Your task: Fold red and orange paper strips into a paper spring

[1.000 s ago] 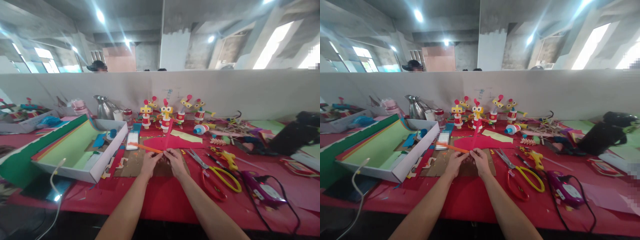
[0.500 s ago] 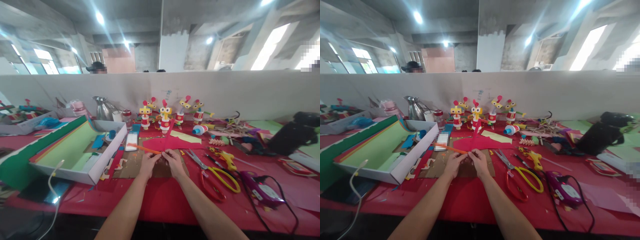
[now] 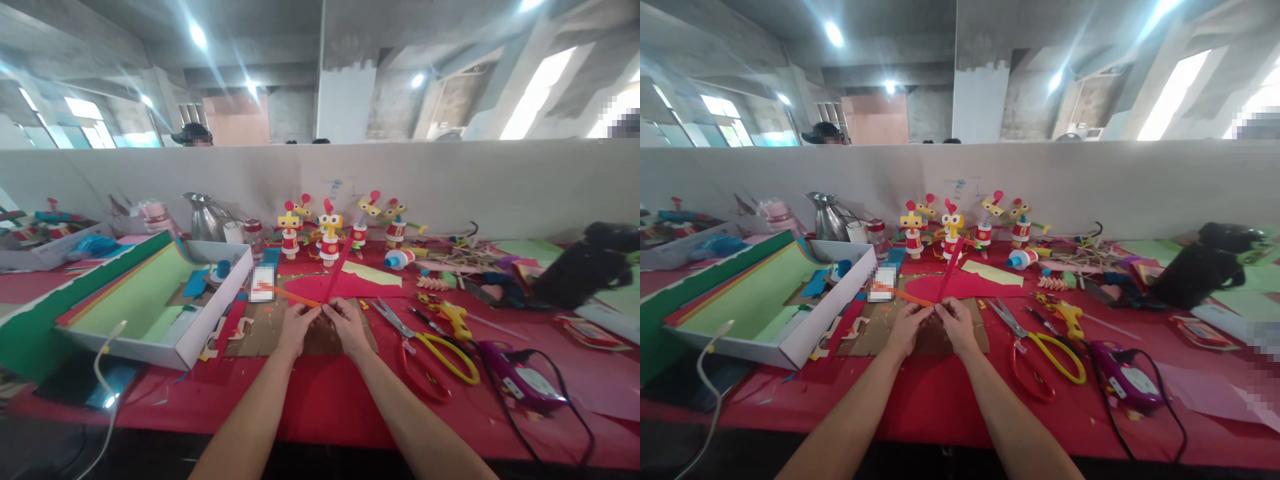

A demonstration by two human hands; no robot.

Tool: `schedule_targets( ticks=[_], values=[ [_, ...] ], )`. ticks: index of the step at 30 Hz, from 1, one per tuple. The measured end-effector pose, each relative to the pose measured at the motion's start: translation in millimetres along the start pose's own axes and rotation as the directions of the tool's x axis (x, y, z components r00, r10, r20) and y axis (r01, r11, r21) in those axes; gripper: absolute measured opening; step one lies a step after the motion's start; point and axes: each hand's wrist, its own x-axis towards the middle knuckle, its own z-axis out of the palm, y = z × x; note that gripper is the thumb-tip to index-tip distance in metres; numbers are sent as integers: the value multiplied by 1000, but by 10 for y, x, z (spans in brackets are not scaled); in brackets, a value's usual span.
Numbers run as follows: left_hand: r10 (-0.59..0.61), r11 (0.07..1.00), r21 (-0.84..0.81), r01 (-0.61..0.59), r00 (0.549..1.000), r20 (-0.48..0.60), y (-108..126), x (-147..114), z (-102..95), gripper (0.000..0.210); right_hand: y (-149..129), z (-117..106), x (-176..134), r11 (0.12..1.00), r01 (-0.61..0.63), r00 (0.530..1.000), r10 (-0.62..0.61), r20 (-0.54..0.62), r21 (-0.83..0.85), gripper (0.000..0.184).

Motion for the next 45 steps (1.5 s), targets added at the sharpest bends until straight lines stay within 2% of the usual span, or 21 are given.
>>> schedule_targets(
  ticks=[6, 12, 16, 20, 26, 37, 42, 45],
  values=[
    [-23, 999, -39, 22, 1000, -22, -9, 8, 8, 20, 20, 10, 0, 997, -37, 999, 37, 0, 75, 29],
    [-20, 998, 50, 22, 999, -42, 19, -10, -1, 18, 16, 2, -8, 999, -32, 999, 32, 1, 1, 30],
    [-18, 999, 44, 21, 998, -54, 59, -32, 19, 17, 8, 16, -12, 1000, -21, 1000, 21, -3, 4, 29],
    [-35, 999, -40, 34, 999, -25, 74, -35, 41, 18, 29, 19, -3, 999, -30, 1000, 30, -4, 33, 31],
    [-9, 999, 32, 10, 1000, -21, 12, -13, 14, 22, 55, -14, 14, 999, -18, 999, 17, -33, -35, 28],
    [-22, 999, -49, 24, 999, 28, -18, 25, -10, 21, -26, 12, 9, 988, -109, 994, 111, -14, 105, 36],
    [-7, 998, -57, 9, 1000, 26, 3, 19, -15, 23, -19, 5, 16, 991, -89, 996, 90, 0, 102, 26],
    [-37, 997, -58, 40, 998, 56, 19, 9, -20, 24, -13, -5, 27, 995, -69, 997, 71, -20, 78, 25]
  ],
)
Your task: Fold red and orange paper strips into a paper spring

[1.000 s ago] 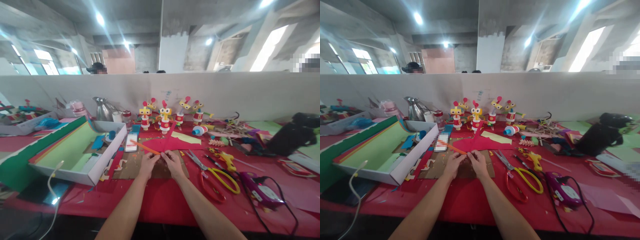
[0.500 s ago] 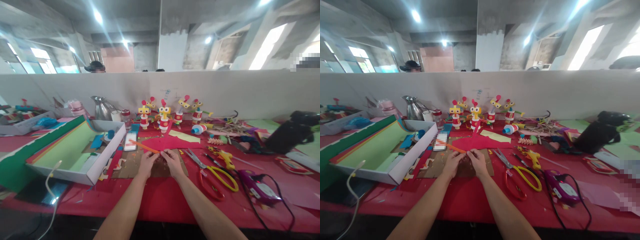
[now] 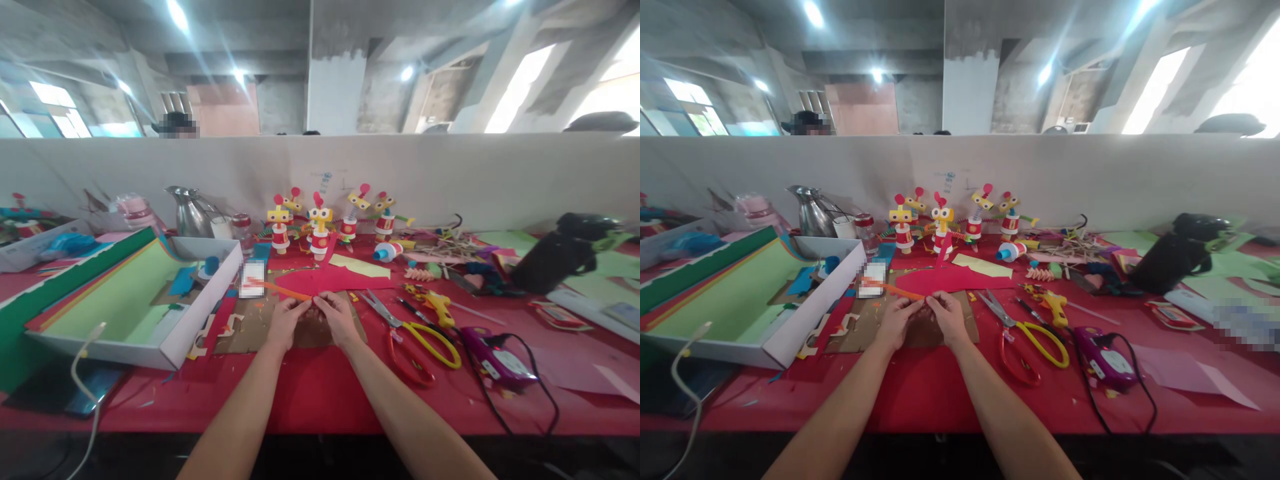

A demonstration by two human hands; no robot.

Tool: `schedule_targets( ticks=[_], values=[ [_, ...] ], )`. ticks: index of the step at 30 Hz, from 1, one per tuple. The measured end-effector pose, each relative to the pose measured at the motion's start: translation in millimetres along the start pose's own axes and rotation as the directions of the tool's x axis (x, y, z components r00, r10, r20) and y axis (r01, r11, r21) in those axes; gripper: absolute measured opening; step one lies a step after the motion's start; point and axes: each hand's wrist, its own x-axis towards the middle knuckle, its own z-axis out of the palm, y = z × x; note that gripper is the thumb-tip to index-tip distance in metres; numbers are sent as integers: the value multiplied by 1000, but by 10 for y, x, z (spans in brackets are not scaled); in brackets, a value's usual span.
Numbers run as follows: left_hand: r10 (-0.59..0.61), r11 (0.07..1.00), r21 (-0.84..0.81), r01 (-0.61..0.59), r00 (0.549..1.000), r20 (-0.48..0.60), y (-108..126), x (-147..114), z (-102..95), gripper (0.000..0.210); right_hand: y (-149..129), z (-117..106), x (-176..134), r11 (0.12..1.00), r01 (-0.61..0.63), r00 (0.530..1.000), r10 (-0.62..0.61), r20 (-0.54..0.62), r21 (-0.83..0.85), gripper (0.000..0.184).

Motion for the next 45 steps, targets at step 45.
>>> schedule_targets(
  ticks=[45],
  values=[
    [50, 997, -44, -56, 991, -126, 36, 34, -6, 26, 75, 16, 15, 999, 36, 999, -36, 20, 8, 21]
  ],
)
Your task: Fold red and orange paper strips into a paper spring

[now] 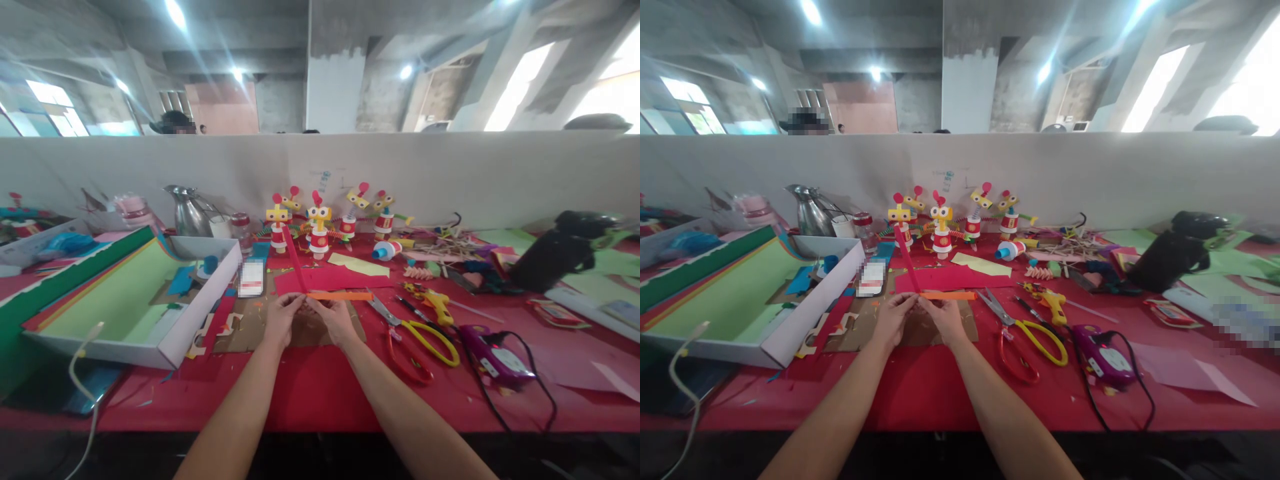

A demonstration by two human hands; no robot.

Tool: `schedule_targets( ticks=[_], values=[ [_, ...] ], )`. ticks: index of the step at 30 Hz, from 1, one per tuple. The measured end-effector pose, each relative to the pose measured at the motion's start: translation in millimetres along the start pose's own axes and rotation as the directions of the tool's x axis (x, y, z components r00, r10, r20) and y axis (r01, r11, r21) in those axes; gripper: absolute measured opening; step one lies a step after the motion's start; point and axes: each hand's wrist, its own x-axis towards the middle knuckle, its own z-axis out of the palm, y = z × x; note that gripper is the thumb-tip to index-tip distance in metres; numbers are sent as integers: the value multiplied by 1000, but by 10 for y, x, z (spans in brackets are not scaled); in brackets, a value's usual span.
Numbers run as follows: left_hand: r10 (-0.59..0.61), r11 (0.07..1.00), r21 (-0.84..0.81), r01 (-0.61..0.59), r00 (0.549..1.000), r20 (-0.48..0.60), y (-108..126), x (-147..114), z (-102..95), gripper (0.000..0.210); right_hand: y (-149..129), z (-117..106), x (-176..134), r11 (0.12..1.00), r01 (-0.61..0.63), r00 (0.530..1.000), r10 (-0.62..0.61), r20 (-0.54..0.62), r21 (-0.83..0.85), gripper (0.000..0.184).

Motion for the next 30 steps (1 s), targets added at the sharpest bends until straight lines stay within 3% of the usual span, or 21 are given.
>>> schedule_targets(
  ticks=[4, 10, 24, 30],
  values=[
    [20, 998, 62, -23, 999, 48, -29, 7, -22, 25, 37, -33, 21, 991, -34, 996, 24, -81, -130, 26],
    [55, 993, 107, -57, 998, 18, -56, 21, -41, 31, 26, -34, 16, 988, -84, 991, 69, -117, -132, 24],
    [74, 978, 192, -84, 995, 63, 13, -36, -39, 25, 26, -58, 22, 991, -129, 991, 128, -30, -38, 23],
    [96, 972, 213, -100, 995, 28, 13, -30, -34, 23, 30, -53, 27, 991, -132, 991, 132, -13, 13, 23]
  ],
)
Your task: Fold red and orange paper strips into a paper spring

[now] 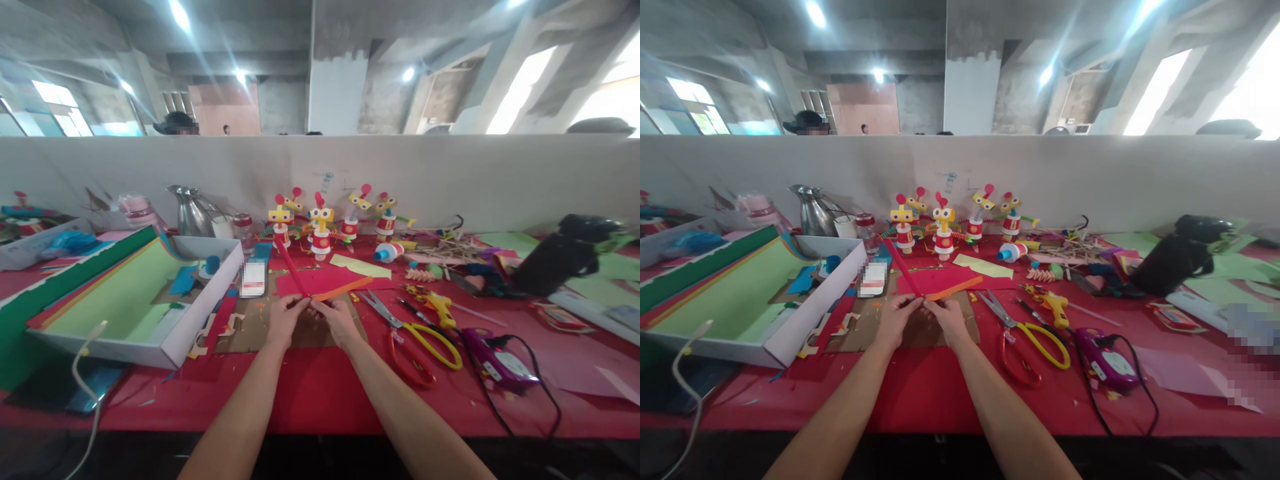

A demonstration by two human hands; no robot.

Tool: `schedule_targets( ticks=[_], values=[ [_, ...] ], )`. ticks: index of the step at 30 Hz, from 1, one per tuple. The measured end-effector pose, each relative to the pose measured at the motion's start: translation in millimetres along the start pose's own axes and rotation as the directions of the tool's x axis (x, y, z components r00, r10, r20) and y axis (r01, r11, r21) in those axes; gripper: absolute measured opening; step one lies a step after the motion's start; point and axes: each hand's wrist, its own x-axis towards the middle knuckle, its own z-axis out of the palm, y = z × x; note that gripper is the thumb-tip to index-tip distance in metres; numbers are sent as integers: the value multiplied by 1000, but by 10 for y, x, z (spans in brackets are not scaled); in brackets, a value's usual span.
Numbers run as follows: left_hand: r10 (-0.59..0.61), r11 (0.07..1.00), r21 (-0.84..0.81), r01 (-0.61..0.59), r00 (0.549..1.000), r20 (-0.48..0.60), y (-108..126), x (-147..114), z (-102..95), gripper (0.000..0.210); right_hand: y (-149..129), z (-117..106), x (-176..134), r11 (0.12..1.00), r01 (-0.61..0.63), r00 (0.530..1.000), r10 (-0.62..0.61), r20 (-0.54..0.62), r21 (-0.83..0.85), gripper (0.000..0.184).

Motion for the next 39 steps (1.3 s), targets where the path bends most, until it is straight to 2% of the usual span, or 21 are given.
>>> schedule_targets(
  ticks=[10, 15, 19, 27, 32, 39],
  values=[
    [-100, 975, -202, 91, 994, -36, -41, 34, 5, 27, -55, 30, -28, 999, -22, 999, 22, 28, 29, 22],
    [-147, 957, -252, 145, 989, 13, -13, 31, 4, 28, -58, 28, -28, 999, -11, 1000, 10, 27, 37, 21],
    [-132, 963, -234, 133, 991, 22, -2, 28, 5, 26, -49, 14, -21, 1000, -3, 1000, 3, 1, -7, 23],
    [-114, 962, -245, 120, 993, 38, -18, 25, 8, 25, -61, 36, -34, 997, -30, 1000, 30, 6, 66, 23],
    [-102, 970, -214, 113, 993, 61, -4, 10, 19, 26, -55, 24, -25, 1000, 12, 1000, -12, -25, -3, 24],
    [-49, 999, -13, 51, 991, 128, -22, -5, -11, 26, -71, -11, -19, 987, 70, 995, -80, -66, -142, 21]
  ],
)
